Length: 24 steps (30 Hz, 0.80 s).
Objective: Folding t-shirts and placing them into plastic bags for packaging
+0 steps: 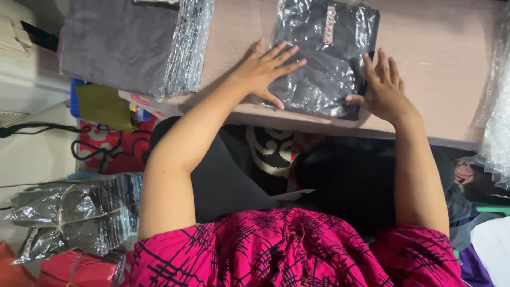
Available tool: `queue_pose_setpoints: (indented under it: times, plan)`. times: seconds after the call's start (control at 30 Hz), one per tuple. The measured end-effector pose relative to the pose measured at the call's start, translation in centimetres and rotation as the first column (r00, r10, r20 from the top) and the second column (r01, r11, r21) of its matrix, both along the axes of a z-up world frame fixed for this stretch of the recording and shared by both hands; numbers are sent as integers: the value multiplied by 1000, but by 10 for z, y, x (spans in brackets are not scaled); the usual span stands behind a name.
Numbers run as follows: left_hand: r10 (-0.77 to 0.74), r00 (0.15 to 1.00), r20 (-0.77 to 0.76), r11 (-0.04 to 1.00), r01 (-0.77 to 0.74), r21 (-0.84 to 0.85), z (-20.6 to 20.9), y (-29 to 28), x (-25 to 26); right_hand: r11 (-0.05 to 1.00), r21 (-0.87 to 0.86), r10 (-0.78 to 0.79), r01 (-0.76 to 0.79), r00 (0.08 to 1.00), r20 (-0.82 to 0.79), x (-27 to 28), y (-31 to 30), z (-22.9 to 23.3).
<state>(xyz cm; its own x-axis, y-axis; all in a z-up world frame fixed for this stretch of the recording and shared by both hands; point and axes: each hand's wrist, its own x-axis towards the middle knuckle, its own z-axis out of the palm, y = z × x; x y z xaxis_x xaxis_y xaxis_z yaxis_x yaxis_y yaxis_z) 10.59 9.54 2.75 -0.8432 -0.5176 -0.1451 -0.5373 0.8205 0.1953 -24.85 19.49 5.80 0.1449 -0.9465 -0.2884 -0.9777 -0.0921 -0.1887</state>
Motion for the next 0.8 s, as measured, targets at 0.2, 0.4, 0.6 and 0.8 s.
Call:
queue_pose_setpoints:
  times: [0.2,0.4,0.6,0.8]
  plan:
    - [196,971,140,971,-212,111,21,-9,28,983,-177,-35,43,998,49,-6,4,9]
    - [244,952,184,950,-273,150,31,-4,40,986,-164,5,6,998,65,4,2,13]
    - [351,893,282,909,-397,125,38,-3,54,947,-315,110,-59,983,146,32,1,35]
    - [354,906,231,907,-393,149,41,5,40,973,150,-231,178,661,714,81,-7,24]
